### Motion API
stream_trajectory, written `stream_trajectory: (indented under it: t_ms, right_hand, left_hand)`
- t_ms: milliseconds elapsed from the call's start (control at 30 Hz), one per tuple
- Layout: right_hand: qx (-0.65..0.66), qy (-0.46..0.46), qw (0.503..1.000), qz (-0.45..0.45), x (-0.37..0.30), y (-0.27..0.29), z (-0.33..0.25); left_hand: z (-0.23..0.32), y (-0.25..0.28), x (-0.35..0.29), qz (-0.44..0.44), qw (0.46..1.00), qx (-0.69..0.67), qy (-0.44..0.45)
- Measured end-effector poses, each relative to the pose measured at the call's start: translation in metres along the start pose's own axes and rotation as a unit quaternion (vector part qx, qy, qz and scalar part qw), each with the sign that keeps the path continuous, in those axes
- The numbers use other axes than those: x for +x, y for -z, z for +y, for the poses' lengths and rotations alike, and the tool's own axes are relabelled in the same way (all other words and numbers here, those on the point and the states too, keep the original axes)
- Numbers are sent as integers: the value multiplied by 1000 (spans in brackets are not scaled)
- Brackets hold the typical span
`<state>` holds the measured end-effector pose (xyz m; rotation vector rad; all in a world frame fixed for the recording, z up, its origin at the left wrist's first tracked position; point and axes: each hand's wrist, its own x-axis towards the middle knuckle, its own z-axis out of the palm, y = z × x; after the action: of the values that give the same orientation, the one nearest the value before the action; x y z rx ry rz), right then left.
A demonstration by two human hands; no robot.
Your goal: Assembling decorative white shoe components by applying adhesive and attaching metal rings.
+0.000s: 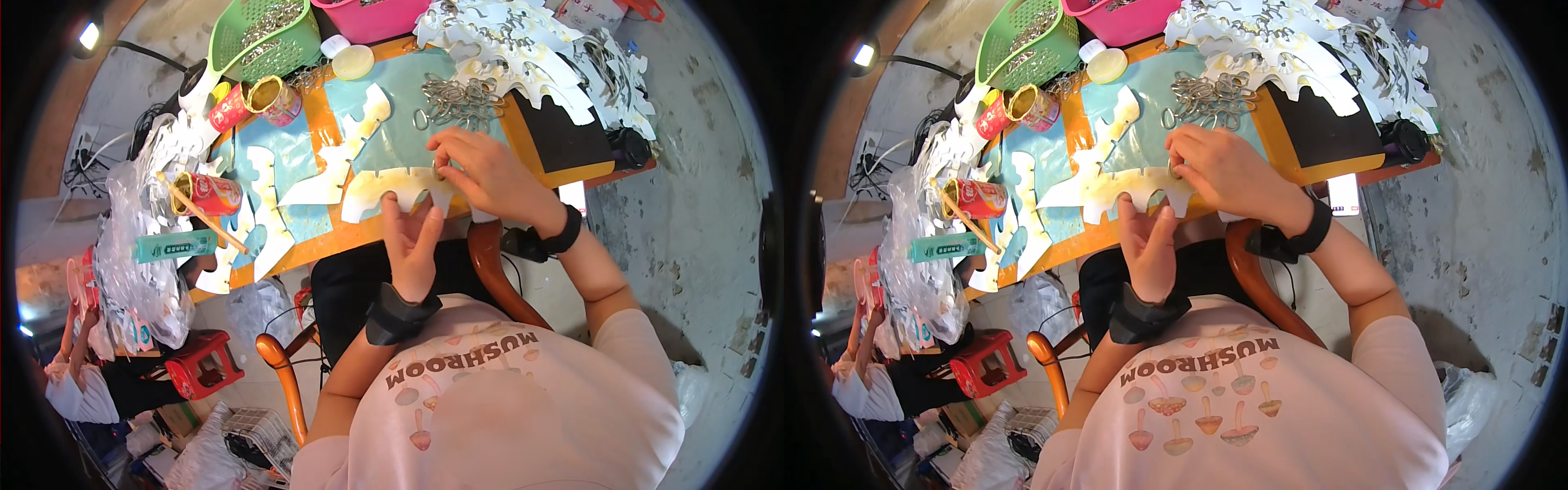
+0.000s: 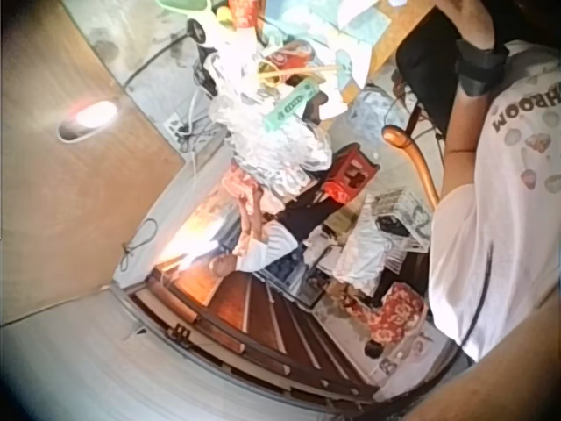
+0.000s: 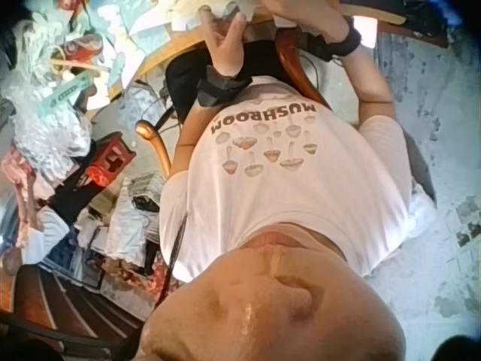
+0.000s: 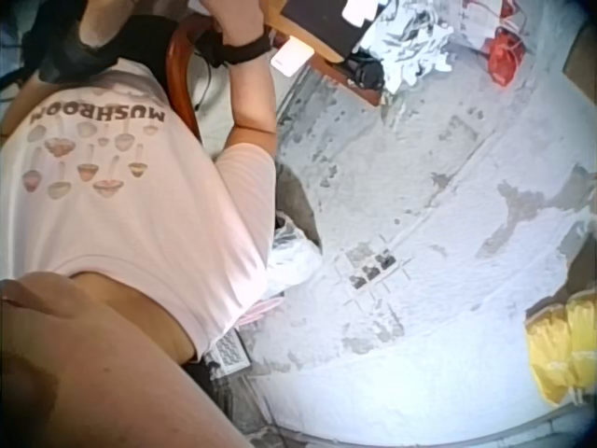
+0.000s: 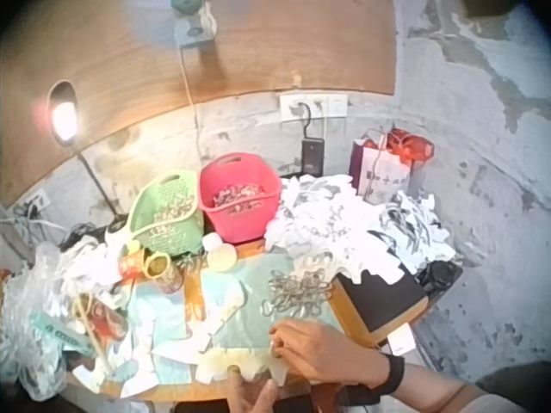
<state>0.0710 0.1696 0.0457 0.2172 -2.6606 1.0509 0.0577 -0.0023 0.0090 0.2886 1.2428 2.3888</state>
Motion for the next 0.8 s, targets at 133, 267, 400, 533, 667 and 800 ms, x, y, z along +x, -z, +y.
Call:
stream_trajectory:
  t_ms: [133,267,400,533,667,800]
  right_hand:
    - [-175,50,979,-94,3,2,-3]
    - [-236,138,960,-53,0,-23,22]
    - [-229,174,958,-4,3,-21,24]
    - [-197,141,970,-32,2,-16,20]
    - [-157,112,981,-14,-2,-22,23]
    - [-181,100,978,-1,-12,-27,22]
  left_hand:
    - [-4,13,-8,-1,999,-9,46]
    - [24,40,-25,-114,914,358,152]
    - [47,19,1,-96,772,588,-222]
    - [33,18,51,-131,764,589,-230]
    - [8,27,65,-151,800,555,-168]
    - [9,30,67,-152,808,553,-136]
